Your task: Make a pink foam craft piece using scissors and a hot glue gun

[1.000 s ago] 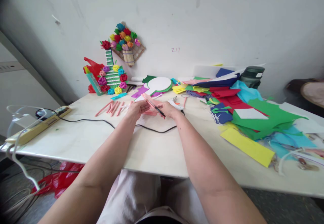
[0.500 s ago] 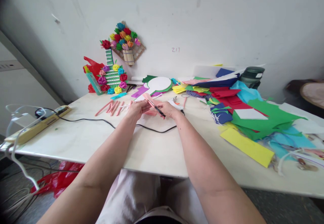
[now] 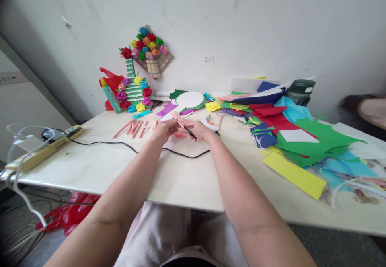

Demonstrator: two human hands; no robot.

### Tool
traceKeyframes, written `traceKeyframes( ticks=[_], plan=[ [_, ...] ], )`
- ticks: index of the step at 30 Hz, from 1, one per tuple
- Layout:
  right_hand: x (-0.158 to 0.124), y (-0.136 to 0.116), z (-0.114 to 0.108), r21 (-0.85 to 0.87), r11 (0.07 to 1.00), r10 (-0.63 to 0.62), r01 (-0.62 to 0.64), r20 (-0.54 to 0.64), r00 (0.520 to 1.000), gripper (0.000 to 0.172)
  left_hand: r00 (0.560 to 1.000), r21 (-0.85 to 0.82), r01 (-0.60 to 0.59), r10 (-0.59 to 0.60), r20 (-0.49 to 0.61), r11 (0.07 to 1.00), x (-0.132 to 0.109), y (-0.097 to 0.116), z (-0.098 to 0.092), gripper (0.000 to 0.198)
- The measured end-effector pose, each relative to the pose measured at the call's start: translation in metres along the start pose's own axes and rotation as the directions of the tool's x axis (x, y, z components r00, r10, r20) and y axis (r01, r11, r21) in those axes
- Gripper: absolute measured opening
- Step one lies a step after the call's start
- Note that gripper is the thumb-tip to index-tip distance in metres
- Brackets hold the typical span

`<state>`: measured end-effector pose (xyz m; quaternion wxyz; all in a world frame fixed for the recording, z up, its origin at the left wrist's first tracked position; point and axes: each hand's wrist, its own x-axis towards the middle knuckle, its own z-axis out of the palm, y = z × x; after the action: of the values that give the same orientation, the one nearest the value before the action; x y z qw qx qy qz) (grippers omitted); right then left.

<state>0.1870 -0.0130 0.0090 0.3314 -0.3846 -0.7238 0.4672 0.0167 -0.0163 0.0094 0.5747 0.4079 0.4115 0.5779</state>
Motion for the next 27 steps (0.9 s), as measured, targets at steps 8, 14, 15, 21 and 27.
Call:
traceKeyframes(
  ticks=[8,14,15,21,27],
  plan=[
    [-0.003,-0.004,0.001,-0.042,0.999,0.012,-0.013,-0.022,1.000,0.046,1.000,0.024,-0.016,0.015,0.022,1.000,0.001,-0.001,-0.002,0.018],
    [-0.007,-0.012,0.002,0.005,0.998,0.058,-0.058,-0.007,0.998,0.046,0.999,0.043,-0.008,0.006,0.039,0.999,0.005,-0.005,-0.006,0.024],
    [-0.007,-0.012,0.002,0.005,0.998,0.055,-0.055,-0.003,0.998,0.047,0.999,0.041,-0.006,0.004,0.040,0.999,0.006,-0.006,-0.006,0.025],
    [-0.007,-0.011,0.000,-0.024,0.998,0.056,-0.056,0.000,0.998,0.046,1.000,0.065,-0.010,0.010,0.011,0.998,0.005,-0.008,-0.004,0.026],
    [-0.006,-0.010,0.001,-0.018,0.999,0.042,-0.042,0.009,0.999,0.046,1.000,0.073,-0.021,0.020,0.020,0.997,0.003,-0.007,-0.002,0.028]
  ],
)
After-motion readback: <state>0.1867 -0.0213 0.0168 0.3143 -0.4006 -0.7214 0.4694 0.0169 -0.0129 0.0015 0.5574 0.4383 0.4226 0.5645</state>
